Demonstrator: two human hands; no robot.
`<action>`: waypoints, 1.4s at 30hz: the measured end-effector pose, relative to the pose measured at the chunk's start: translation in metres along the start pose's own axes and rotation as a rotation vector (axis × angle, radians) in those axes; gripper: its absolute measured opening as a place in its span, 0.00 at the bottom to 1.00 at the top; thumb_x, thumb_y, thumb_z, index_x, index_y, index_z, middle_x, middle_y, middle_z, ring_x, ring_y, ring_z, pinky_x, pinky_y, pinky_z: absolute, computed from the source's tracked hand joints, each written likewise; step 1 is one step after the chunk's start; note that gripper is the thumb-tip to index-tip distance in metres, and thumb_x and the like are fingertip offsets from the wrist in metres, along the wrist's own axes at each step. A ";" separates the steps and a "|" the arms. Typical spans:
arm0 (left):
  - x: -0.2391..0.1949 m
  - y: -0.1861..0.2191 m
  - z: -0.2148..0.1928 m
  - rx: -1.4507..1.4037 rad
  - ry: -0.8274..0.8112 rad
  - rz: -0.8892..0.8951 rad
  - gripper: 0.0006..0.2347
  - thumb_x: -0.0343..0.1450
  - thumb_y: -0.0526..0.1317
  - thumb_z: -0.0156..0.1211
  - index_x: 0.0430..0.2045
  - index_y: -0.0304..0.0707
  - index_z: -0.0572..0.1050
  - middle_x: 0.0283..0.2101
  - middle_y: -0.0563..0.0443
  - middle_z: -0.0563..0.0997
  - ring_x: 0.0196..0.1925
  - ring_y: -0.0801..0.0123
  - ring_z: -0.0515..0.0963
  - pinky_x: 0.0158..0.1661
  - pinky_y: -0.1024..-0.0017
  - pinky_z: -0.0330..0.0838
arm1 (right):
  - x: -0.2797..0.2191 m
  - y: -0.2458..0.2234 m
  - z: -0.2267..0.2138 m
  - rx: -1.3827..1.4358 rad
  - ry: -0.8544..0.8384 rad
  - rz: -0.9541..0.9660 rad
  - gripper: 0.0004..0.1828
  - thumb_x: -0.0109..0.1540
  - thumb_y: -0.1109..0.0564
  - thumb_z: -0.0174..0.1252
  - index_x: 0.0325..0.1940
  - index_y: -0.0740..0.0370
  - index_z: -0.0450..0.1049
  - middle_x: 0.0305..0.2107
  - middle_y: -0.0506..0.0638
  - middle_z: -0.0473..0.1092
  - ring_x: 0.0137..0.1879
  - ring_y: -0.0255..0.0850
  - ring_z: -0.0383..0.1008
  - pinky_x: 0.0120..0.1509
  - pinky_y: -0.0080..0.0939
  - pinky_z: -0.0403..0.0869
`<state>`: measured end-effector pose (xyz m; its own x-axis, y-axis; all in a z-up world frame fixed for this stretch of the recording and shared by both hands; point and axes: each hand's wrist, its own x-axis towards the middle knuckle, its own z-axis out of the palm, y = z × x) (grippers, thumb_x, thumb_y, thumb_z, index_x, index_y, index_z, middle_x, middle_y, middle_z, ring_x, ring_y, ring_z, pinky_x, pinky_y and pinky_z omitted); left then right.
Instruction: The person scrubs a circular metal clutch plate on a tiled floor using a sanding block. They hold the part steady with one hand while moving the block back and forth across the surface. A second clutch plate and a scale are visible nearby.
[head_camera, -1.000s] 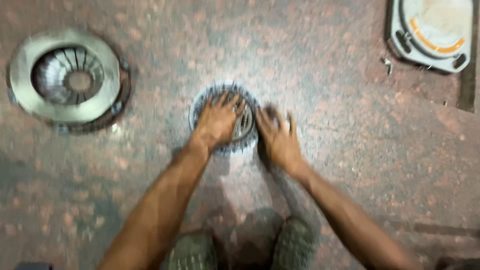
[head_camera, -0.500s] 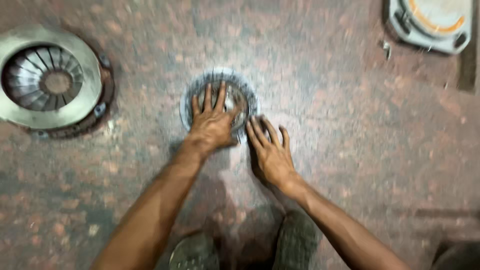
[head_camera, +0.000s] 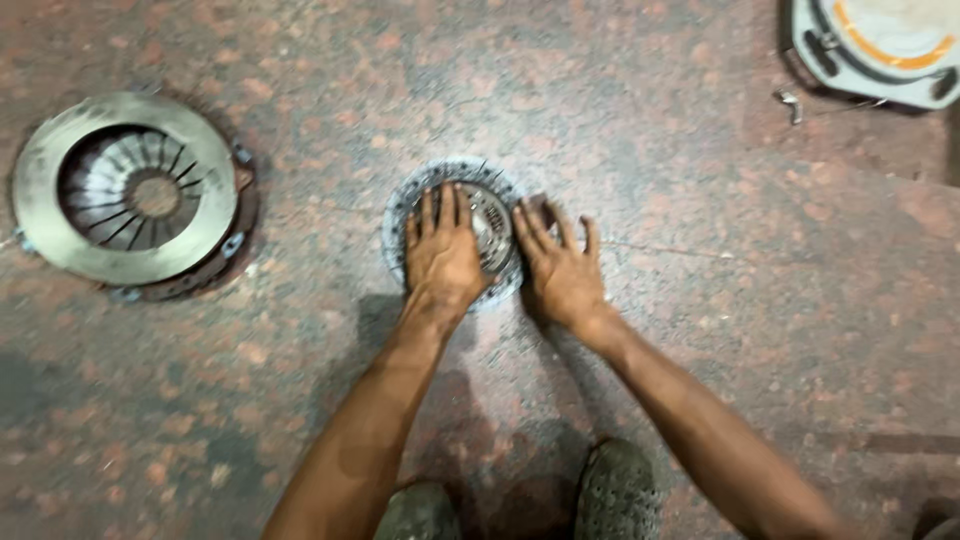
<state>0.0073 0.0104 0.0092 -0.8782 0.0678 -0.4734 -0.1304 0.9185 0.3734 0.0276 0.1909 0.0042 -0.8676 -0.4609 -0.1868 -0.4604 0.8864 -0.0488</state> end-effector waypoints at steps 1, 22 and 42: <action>0.002 0.002 0.000 0.012 0.006 0.000 0.58 0.55 0.54 0.81 0.73 0.31 0.40 0.78 0.40 0.40 0.80 0.47 0.39 0.74 0.52 0.35 | 0.001 0.003 0.000 -0.039 -0.007 -0.012 0.47 0.57 0.65 0.51 0.80 0.59 0.45 0.77 0.52 0.46 0.81 0.52 0.43 0.77 0.72 0.44; 0.008 0.002 0.011 0.025 0.006 -0.009 0.45 0.63 0.38 0.67 0.73 0.29 0.43 0.78 0.35 0.44 0.79 0.41 0.42 0.75 0.51 0.37 | -0.009 -0.003 -0.001 0.020 0.013 0.014 0.44 0.59 0.62 0.51 0.79 0.59 0.47 0.76 0.51 0.46 0.82 0.52 0.40 0.78 0.73 0.44; 0.019 -0.001 0.023 0.099 0.016 0.028 0.44 0.62 0.28 0.62 0.74 0.31 0.41 0.78 0.34 0.39 0.78 0.40 0.40 0.72 0.49 0.33 | -0.003 0.011 0.010 -0.086 0.039 -0.064 0.47 0.55 0.61 0.53 0.79 0.60 0.47 0.75 0.52 0.46 0.80 0.54 0.41 0.75 0.74 0.39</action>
<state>0.0010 0.0202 -0.0187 -0.8882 0.0889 -0.4509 -0.0598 0.9504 0.3052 0.0272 0.2022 -0.0056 -0.8415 -0.5197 -0.1476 -0.5285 0.8485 0.0255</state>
